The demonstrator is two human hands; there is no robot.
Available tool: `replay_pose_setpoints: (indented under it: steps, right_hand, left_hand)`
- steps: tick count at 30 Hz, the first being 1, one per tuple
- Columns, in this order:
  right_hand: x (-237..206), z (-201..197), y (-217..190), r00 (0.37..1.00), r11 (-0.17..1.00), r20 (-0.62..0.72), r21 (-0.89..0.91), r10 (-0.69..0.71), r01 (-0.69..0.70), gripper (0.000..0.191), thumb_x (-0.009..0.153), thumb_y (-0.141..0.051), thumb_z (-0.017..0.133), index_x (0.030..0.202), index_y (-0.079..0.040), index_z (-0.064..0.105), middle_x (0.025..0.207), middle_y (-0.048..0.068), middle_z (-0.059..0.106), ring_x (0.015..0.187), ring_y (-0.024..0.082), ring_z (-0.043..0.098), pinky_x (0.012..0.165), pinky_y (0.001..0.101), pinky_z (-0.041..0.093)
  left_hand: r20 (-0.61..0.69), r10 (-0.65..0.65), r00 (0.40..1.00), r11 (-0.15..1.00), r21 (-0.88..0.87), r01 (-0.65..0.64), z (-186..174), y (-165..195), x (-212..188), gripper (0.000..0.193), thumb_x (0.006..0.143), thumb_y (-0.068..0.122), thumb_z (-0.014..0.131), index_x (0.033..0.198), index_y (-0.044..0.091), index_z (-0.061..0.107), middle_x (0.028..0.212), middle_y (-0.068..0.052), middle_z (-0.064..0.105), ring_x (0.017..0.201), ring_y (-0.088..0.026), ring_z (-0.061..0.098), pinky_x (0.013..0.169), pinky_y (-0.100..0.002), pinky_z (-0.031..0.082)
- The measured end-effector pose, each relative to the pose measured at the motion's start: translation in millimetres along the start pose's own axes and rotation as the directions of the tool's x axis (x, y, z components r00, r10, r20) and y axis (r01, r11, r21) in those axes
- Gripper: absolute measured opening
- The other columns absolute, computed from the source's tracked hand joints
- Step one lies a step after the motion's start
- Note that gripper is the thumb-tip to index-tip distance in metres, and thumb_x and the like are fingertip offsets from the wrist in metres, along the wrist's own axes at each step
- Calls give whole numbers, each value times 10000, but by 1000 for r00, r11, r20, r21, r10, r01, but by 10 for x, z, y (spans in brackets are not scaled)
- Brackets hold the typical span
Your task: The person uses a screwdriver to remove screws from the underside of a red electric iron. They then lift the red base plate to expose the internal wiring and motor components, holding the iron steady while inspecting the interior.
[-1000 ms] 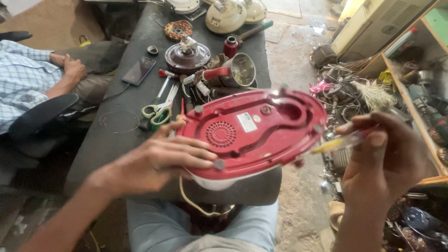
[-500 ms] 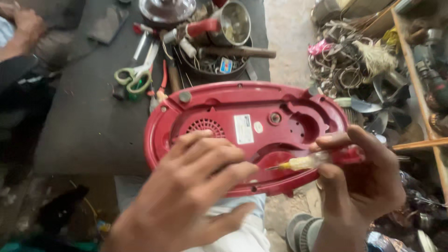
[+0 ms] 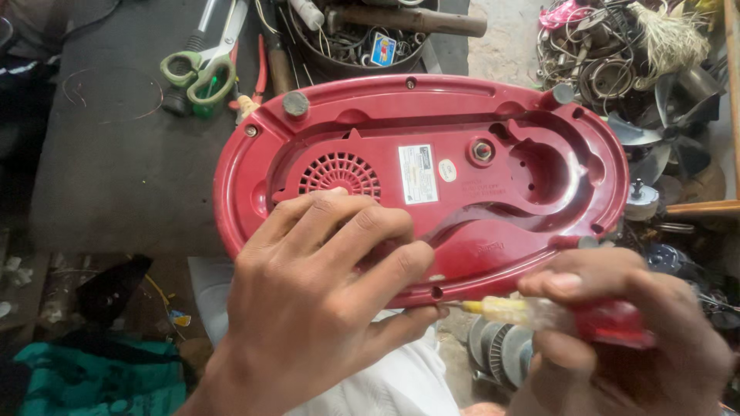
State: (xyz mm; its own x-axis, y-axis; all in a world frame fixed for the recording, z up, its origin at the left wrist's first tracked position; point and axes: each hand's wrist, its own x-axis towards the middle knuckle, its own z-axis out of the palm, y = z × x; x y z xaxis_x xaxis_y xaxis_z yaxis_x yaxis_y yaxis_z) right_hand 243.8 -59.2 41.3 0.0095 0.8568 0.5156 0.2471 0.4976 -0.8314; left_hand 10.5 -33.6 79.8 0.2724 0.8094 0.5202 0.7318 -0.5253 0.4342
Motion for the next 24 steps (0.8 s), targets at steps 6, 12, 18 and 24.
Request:
replay_pose_setpoints:
  steps: [6,12,18,24]
  right_hand:
    - [129,49,-52,997,999,59,5,-54,54,434,1026,-78,738,1413,-83,542,1048,130,712,926,210,714,863,316,606]
    - [462,135,-40,958,979,205,13,-201,202,434,997,-62,733,1392,-73,553,1042,134,731,928,225,734,865,339,622]
    - [580,152,16,884,933,303,52,-356,357,399,943,-67,744,1300,-21,573,1001,150,729,900,248,749,805,352,642]
    - [555,237,43,890,918,235,28,-390,395,378,967,-108,729,1308,-27,589,1009,154,724,885,248,752,794,349,642]
  left_hand:
    - [-14,-11,1000,1000,13,11,-5,17,11,416,695,400,876,980,167,683,1036,15,633,1031,-222,624,891,-440,503]
    - [3,1,1000,999,39,-1,-52,23,144,407,763,406,882,1019,156,688,1065,-9,634,1076,-261,617,927,-461,503]
    - [-16,5,1000,1000,13,-5,89,-99,26,434,710,440,872,993,168,688,1053,-5,643,1048,-244,625,905,-447,494]
    - [-46,-8,999,1000,-8,8,142,-124,-27,434,701,428,876,998,172,688,1056,7,648,1054,-235,626,911,-442,496]
